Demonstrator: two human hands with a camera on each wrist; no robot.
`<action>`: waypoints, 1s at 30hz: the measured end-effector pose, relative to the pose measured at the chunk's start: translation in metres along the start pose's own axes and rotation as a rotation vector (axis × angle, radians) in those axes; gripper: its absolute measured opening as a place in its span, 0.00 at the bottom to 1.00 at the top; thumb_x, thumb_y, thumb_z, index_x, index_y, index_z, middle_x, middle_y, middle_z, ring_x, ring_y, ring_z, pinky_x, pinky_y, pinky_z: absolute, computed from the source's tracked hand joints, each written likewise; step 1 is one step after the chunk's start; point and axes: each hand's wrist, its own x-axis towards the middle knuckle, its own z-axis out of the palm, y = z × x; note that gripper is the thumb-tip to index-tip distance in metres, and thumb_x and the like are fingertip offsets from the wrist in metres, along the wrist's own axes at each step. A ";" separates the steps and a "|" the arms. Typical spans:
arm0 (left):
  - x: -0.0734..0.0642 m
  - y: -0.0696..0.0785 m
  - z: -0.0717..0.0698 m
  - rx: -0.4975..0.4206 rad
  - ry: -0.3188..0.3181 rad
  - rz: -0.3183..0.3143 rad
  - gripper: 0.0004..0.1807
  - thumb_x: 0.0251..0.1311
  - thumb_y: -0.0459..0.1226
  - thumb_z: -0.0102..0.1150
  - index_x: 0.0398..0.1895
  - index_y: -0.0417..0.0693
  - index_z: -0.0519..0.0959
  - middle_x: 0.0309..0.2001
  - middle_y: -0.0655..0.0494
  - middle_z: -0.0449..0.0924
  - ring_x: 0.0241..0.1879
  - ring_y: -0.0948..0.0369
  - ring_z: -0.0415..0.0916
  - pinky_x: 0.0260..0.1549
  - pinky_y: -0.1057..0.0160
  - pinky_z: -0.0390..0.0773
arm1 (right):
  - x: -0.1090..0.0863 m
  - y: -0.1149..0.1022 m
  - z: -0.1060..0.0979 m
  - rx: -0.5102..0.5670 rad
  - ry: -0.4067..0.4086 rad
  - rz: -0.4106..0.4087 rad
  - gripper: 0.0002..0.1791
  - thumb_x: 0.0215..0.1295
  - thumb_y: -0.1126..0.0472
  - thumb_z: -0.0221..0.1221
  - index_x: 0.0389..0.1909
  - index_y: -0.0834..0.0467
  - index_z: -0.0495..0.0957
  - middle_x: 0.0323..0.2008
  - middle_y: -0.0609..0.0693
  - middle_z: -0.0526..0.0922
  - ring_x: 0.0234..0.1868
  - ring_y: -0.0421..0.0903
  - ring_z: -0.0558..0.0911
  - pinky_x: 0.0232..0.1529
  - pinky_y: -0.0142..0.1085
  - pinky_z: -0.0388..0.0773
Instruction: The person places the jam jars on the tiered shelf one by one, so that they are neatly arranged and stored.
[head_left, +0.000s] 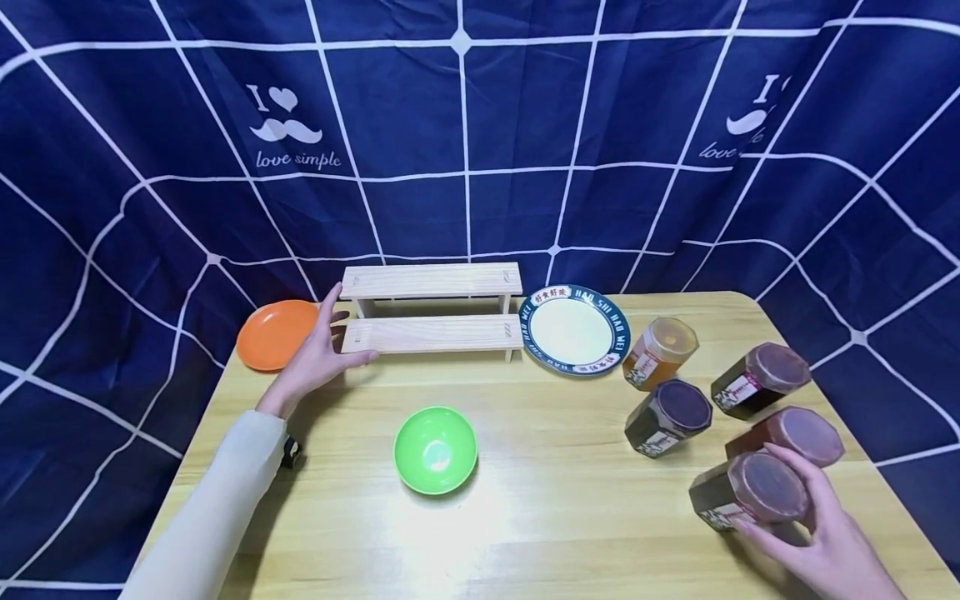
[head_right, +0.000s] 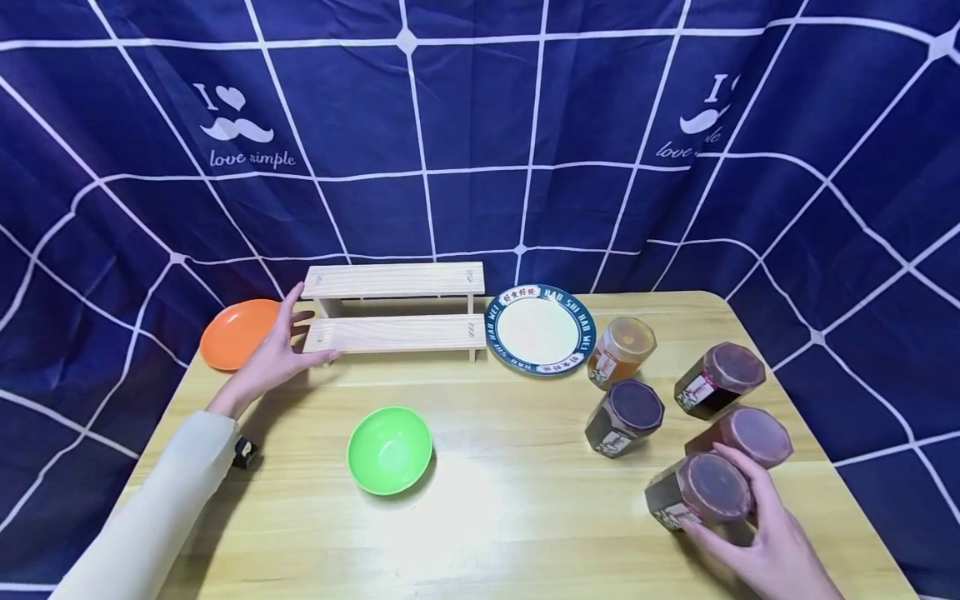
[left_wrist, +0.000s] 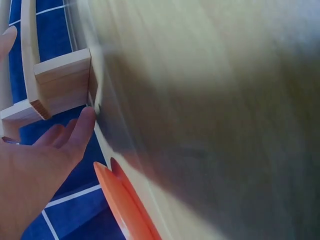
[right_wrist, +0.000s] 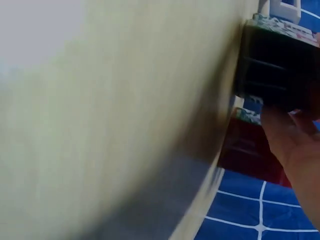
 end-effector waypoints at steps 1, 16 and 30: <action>0.001 -0.002 0.001 0.010 0.005 0.007 0.74 0.60 0.34 0.83 0.91 0.63 0.31 0.81 0.26 0.53 0.76 0.30 0.59 0.72 0.31 0.62 | -0.001 0.000 0.001 0.007 0.005 -0.002 0.68 0.37 0.85 0.81 0.83 0.66 0.58 0.68 0.33 0.73 0.60 0.24 0.75 0.56 0.16 0.67; 0.012 -0.004 0.005 0.182 0.033 0.021 0.72 0.60 0.43 0.84 0.91 0.65 0.34 0.66 0.29 0.72 0.58 0.37 0.76 0.59 0.39 0.71 | -0.002 -0.007 0.004 0.062 0.022 0.074 0.61 0.46 0.88 0.75 0.82 0.63 0.57 0.65 0.37 0.77 0.56 0.28 0.81 0.49 0.21 0.78; 0.016 -0.005 0.009 0.207 0.052 0.043 0.72 0.58 0.48 0.85 0.90 0.60 0.35 0.63 0.30 0.74 0.53 0.39 0.76 0.55 0.39 0.72 | 0.011 -0.033 0.006 0.437 0.087 -0.109 0.62 0.35 1.00 0.61 0.78 0.76 0.51 0.65 0.54 0.74 0.58 0.37 0.84 0.54 0.24 0.79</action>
